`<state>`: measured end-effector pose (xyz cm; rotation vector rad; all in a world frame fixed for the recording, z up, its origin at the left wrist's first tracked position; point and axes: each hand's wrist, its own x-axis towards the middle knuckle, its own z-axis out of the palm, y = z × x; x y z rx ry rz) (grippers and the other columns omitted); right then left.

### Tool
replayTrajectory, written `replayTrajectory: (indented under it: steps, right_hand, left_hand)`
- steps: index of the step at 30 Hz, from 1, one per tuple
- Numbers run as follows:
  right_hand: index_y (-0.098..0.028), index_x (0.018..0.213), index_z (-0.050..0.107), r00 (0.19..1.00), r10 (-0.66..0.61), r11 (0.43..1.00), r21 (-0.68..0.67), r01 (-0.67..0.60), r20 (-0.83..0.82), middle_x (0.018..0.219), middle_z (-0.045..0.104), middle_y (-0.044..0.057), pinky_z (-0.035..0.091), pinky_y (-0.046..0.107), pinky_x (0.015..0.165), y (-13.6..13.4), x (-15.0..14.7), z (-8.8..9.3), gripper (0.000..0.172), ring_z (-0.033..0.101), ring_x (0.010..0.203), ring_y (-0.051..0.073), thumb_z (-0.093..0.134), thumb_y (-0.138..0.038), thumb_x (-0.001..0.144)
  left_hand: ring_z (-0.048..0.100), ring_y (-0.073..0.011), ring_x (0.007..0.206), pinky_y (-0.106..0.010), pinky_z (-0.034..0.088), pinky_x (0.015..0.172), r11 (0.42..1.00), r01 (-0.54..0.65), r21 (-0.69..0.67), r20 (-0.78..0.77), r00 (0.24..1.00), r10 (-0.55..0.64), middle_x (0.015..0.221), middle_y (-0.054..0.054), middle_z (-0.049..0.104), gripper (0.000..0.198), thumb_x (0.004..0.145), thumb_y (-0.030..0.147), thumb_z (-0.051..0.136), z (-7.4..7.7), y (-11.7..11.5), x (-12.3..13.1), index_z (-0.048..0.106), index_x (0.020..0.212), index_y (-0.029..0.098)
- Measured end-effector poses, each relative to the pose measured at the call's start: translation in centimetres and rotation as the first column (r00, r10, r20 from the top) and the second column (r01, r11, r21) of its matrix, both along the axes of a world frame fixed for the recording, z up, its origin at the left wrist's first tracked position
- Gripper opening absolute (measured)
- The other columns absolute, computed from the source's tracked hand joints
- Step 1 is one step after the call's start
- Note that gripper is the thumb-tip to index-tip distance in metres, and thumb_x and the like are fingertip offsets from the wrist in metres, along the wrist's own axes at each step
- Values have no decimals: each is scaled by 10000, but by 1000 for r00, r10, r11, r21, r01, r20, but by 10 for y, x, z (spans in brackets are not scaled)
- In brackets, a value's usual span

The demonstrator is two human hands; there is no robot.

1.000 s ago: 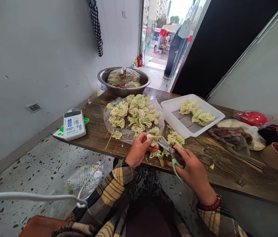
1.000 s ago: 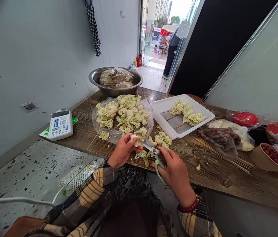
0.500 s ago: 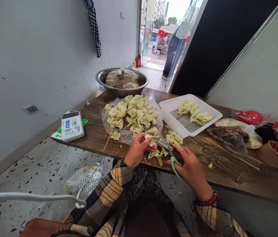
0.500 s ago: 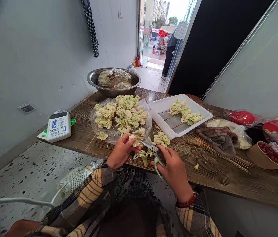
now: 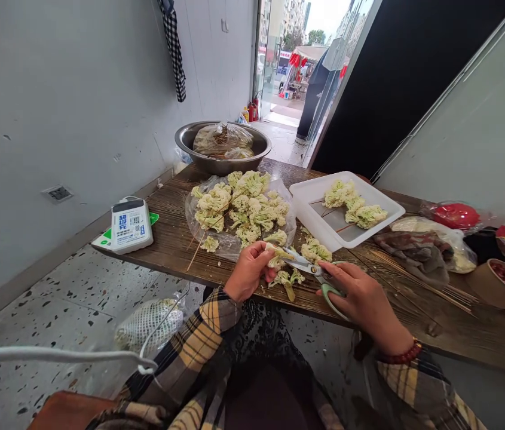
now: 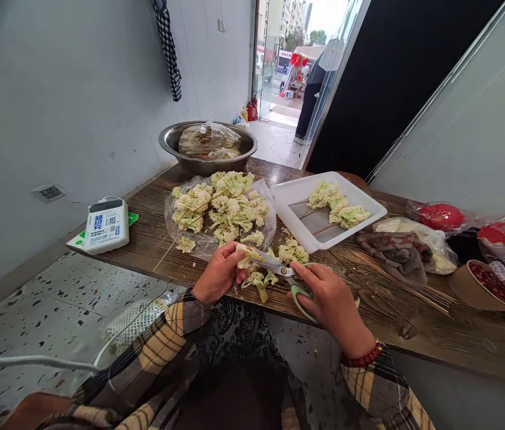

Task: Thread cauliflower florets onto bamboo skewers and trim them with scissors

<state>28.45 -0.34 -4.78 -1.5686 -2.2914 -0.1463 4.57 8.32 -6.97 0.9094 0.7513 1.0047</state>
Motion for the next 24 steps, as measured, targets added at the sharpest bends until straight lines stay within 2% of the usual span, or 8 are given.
replayTrajectory:
  steps: [7, 11, 16, 24]
  right_hand:
    - [-223, 1316, 536, 997, 61, 997, -42, -59, 48, 1038, 667, 83, 515, 327, 741, -1, 7, 7, 418, 644, 894, 228, 545, -350, 918]
    - [-219, 1321, 528, 997, 65, 997, -49, -64, 31, 1043, 666, 82, 518, 315, 724, -2, 8, 1, 434, 651, 881, 220, 554, -366, 914]
    - [-204, 1331, 515, 997, 72, 996, -57, -72, 2, 999, 669, 78, 522, 299, 706, -3, 7, -7, 433, 658, 842, 205, 545, -298, 909]
    - [-178, 1277, 563, 997, 62, 997, -53, -59, 49, 1004, 684, 94, 528, 291, 676, -5, 4, -6, 395, 671, 814, 207, 534, -304, 904]
  left_hand:
    - [478, -33, 344, -161, 321, 284, 999, 41, -5, -42, 998, -41, 658, 42, 573, 389, 694, 473, 720, 3, 0, -1, 567, 814, 136]
    - [467, -41, 336, -149, 309, 277, 998, 70, -1, -52, 996, -70, 557, 62, 524, 372, 712, 474, 701, 2, 0, -1, 555, 787, 139]
    - [460, -40, 331, -142, 302, 271, 998, 65, -17, -37, 997, -65, 549, 68, 517, 385, 693, 477, 711, 1, 1, -1, 524, 764, 149]
    - [454, -41, 330, -144, 298, 279, 999, 46, -19, -74, 996, -47, 546, 63, 525, 375, 705, 480, 698, 1, 2, 1, 523, 765, 154]
